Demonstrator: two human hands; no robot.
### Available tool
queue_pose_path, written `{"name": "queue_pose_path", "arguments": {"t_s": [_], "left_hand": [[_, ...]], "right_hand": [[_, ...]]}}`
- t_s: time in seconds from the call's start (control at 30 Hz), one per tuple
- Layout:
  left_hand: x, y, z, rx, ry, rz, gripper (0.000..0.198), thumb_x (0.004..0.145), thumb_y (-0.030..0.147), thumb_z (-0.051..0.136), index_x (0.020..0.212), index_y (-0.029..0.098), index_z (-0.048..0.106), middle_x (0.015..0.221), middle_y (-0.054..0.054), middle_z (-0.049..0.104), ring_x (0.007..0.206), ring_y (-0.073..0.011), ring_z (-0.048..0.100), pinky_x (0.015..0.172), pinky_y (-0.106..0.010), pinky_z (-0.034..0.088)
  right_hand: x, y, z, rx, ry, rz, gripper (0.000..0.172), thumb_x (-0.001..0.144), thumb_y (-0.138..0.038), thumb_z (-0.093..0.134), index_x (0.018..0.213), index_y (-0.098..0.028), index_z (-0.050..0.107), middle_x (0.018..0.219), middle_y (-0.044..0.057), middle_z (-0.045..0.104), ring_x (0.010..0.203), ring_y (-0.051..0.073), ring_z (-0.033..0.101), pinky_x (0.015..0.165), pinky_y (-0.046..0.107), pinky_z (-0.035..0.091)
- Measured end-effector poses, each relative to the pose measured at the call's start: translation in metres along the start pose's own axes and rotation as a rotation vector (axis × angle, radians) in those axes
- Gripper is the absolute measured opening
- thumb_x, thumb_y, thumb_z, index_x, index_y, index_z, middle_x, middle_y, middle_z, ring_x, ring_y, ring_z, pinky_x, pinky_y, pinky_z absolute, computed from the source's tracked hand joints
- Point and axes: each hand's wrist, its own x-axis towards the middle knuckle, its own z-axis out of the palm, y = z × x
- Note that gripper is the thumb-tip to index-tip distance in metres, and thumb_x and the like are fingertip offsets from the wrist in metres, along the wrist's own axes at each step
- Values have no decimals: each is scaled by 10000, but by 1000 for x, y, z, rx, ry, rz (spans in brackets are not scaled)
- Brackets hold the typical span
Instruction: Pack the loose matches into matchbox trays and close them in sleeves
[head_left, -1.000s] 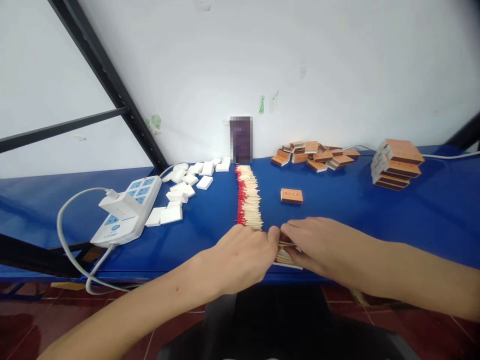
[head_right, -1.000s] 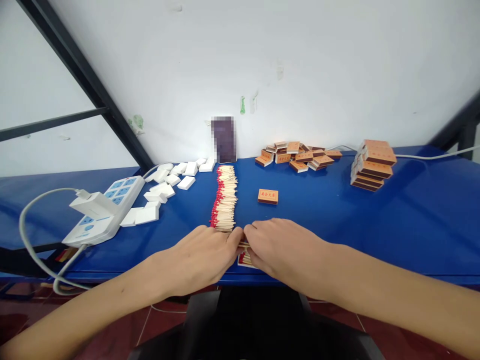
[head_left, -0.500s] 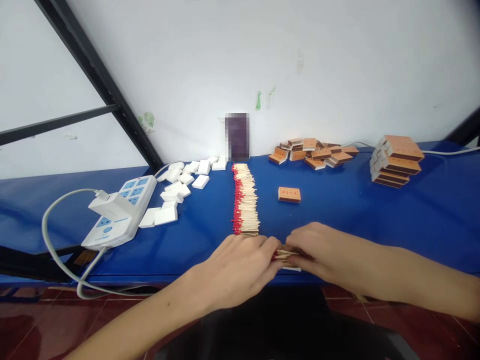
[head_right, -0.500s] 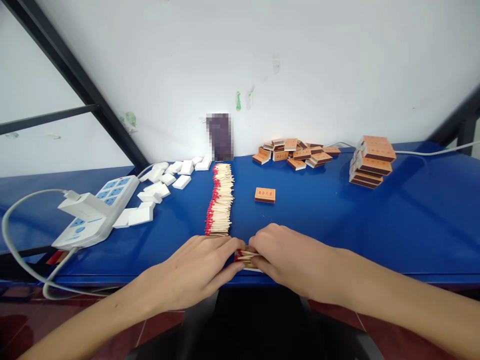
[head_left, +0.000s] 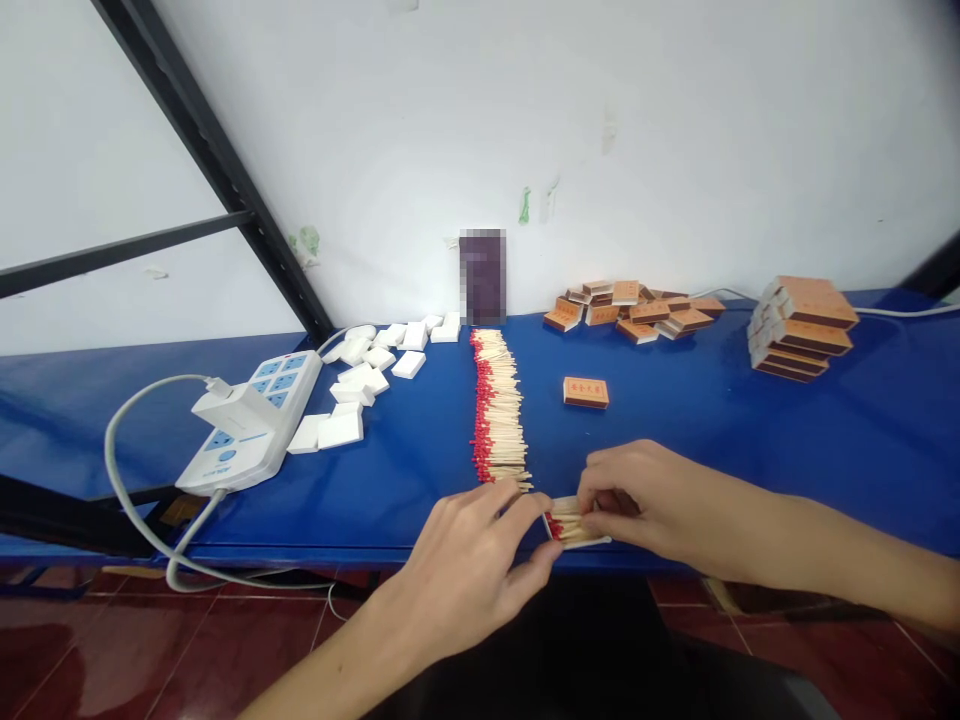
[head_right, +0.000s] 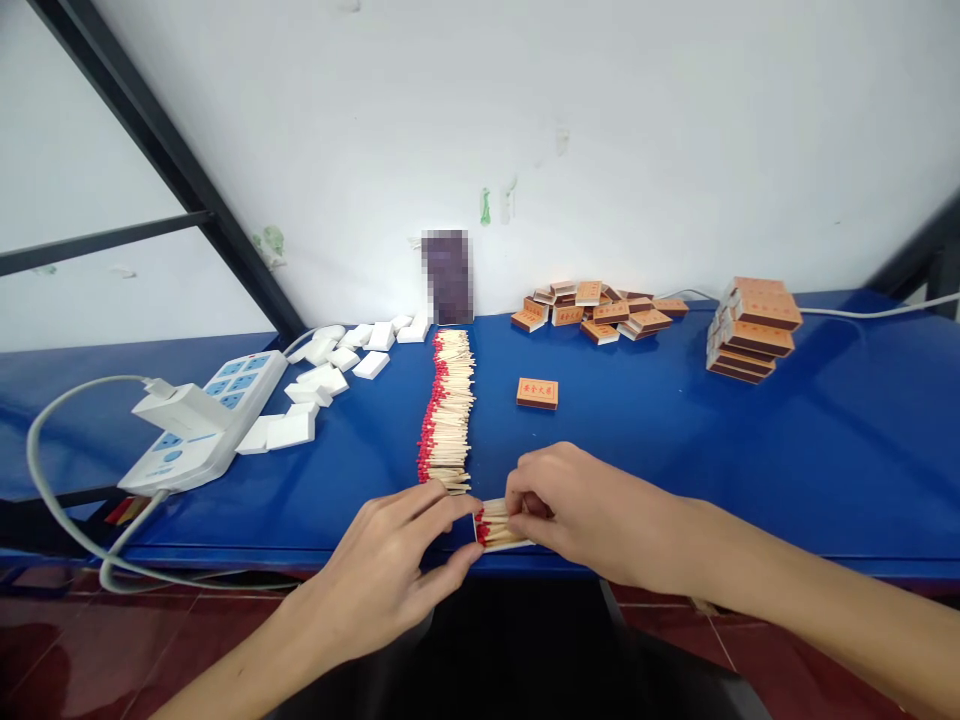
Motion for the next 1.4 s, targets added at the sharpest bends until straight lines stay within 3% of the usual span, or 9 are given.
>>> {"name": "queue_pose_path", "arguments": {"t_s": [0.2, 0.3, 0.4, 0.63, 0.87, 1.07, 1.23, 1.3, 1.4], "left_hand": [[-2, 3, 5, 1, 73, 55, 266, 995, 330, 546, 1246, 261, 606, 1131, -59, 629, 936, -217, 652, 762, -359, 555], [-2, 4, 4, 14, 42, 150, 292, 1012, 280, 519, 1295, 294, 593, 1260, -58, 597, 1054, -224, 617, 872, -393, 521], [-1, 4, 3, 35, 9, 162, 265, 1038, 284, 482, 1264, 286, 622, 1222, -33, 644, 1060, -220, 603, 858, -389, 482], [-4, 3, 9, 73, 135, 154, 203, 1026, 268, 522, 1177, 228, 652, 1230, -14, 698, 969, -210, 583, 798, -379, 415], [-4, -1, 13, 14, 201, 122, 145, 996, 301, 586, 1062, 231, 694, 1213, 11, 735, 924, -215, 572, 793, -378, 411], [-5, -1, 15, 14, 233, 121, 181, 986, 281, 603, 1142, 235, 682, 1202, -2, 740, 922, -216, 584, 782, -370, 428], [-8, 0, 11, -42, 293, 98, 206, 965, 289, 635, 1159, 223, 659, 1230, -37, 709, 998, -199, 624, 841, -355, 441], [-11, -2, 7, -59, 364, 84, 186, 964, 277, 626, 1132, 207, 663, 1171, -55, 715, 974, -185, 646, 831, -345, 434], [-15, -6, 0, 31, 418, -11, 167, 971, 231, 570, 837, 189, 659, 794, -7, 701, 734, -151, 625, 733, -343, 374]], "right_hand": [[1, 4, 3, 82, 56, -29, 224, 930, -396, 620, 821, -228, 721, 1026, 35, 645, 826, 166, 610, 730, 296, 456], [2, 7, 5, 197, 43, -21, 225, 915, -396, 633, 807, -213, 706, 939, 32, 669, 791, 170, 622, 709, 292, 474], [3, 8, 5, 304, 20, 27, 183, 889, -373, 660, 824, -207, 702, 849, 19, 675, 745, 170, 622, 677, 288, 484], [3, 7, 0, 366, -9, 58, 190, 908, -362, 627, 849, -202, 709, 848, 19, 682, 754, 178, 619, 685, 297, 470], [11, 10, -3, 470, -65, 68, 163, 866, -335, 678, 858, -193, 599, 753, -17, 628, 684, 144, 555, 612, 259, 425], [20, 5, -12, 412, -121, 85, 203, 820, -347, 724, 822, -185, 601, 692, -19, 627, 651, 142, 565, 592, 253, 436], [21, 1, -23, 363, -212, 6, 280, 893, -456, 639, 963, -185, 644, 725, 1, 658, 659, 158, 589, 592, 264, 444], [24, 1, -30, 293, -228, -30, 306, 928, -468, 582, 1020, -185, 654, 744, 10, 663, 676, 168, 600, 603, 272, 445], [29, -1, -42, 131, -186, -71, 289, 937, -464, 560, 983, -199, 667, 803, 24, 669, 701, 176, 608, 616, 282, 446]]}}
